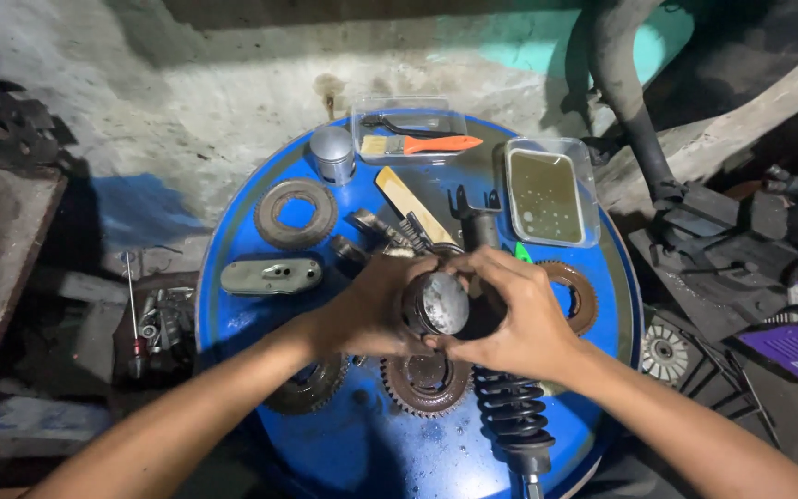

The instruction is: Cleaning a motorcycle engine piston using a brush and solvent on a makeshift workbench.

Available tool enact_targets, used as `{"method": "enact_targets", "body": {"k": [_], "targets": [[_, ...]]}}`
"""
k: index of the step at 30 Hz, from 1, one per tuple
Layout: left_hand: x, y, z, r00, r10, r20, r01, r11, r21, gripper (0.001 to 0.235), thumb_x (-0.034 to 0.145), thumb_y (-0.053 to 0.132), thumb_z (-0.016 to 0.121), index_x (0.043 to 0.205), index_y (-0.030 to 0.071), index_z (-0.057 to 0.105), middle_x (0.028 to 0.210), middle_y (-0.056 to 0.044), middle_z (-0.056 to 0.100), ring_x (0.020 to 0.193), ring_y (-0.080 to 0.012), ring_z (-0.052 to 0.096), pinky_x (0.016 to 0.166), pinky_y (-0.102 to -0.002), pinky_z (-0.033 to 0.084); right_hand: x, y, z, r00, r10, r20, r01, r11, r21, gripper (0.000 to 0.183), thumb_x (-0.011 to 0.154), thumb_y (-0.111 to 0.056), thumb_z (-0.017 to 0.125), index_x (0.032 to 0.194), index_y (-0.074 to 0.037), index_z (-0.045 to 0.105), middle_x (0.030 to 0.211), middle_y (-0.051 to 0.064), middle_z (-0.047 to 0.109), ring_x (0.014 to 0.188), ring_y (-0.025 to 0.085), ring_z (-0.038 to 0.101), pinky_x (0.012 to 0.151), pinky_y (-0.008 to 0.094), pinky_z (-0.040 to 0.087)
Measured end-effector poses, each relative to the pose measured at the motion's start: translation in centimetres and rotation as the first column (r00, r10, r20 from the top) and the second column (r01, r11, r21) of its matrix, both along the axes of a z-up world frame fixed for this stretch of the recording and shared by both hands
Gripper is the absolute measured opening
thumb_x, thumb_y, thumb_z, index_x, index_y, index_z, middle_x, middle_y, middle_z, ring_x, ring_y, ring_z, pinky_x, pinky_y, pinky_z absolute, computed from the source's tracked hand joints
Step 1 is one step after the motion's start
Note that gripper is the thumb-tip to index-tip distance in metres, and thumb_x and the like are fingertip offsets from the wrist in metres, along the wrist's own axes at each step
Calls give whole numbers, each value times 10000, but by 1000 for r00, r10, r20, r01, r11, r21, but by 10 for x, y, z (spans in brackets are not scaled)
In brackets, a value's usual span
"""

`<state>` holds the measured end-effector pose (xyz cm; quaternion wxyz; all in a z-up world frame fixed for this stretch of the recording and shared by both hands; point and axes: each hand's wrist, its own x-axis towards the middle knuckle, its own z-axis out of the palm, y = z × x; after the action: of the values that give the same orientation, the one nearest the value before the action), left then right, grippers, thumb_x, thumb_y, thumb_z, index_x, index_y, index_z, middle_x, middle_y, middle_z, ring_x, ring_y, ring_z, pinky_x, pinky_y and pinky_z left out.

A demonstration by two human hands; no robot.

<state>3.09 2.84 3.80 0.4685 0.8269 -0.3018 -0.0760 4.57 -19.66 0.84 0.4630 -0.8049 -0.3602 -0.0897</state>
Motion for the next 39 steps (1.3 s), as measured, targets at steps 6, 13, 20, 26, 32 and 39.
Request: {"method": "enact_targets", "body": {"k": [6,13,20,26,32,39], "targets": [[6,14,-28,1000,-11,-13,9,986,-169,536,654,292,1022,1015,13,739,873,-204,797,799,-344,761,716,-456,578,11,-10,-22,993,37,116,-37,999,1,774,495,-328,1059,1187,-92,804,1025,92,794,907,344,811,806,426,640],[3,12,-32,997,-47,-53,43,996,-74,572,630,369,1027,950,-5,738,817,-211,790,784,-349,786,711,-415,597,10,-14,-24,967,132,220,-103,985,-136,617,587,-191,957,1182,-133,806,1051,88,752,763,378,782,671,471,632],[3,11,-55,1000,10,25,-11,1000,8,668,716,338,1010,1105,-112,706,927,-350,778,918,-524,801,798,-557,635,7,-10,-4,943,153,294,-96,975,-198,532,675,-100,908,1190,-121,778,1170,150,775,762,465,782,607,559,618],[-4,-4,5,991,125,-44,-123,991,46,767,848,403,936,1385,-67,656,1236,-330,779,1181,-486,780,1060,-544,602,25,-16,-7,990,108,89,-98,989,-108,718,606,-179,994,1289,-89,791,1194,168,772,1088,463,791,935,535,627],[1,-9,-43,922,207,-327,-247,965,-87,716,1093,532,573,1575,2,551,1509,-317,670,1454,-501,600,1221,-611,483,34,-22,-12,994,92,52,-87,992,-86,680,620,-138,984,1264,-33,794,1121,190,768,1045,456,790,945,544,609],[7,10,-58,917,179,-357,-272,934,-230,820,979,516,761,1584,-4,572,1520,-349,647,1487,-515,575,1244,-590,451,29,-21,-8,993,90,82,-87,995,-40,649,646,-120,1012,1261,-47,817,1090,170,776,993,412,791,923,505,613]]}}
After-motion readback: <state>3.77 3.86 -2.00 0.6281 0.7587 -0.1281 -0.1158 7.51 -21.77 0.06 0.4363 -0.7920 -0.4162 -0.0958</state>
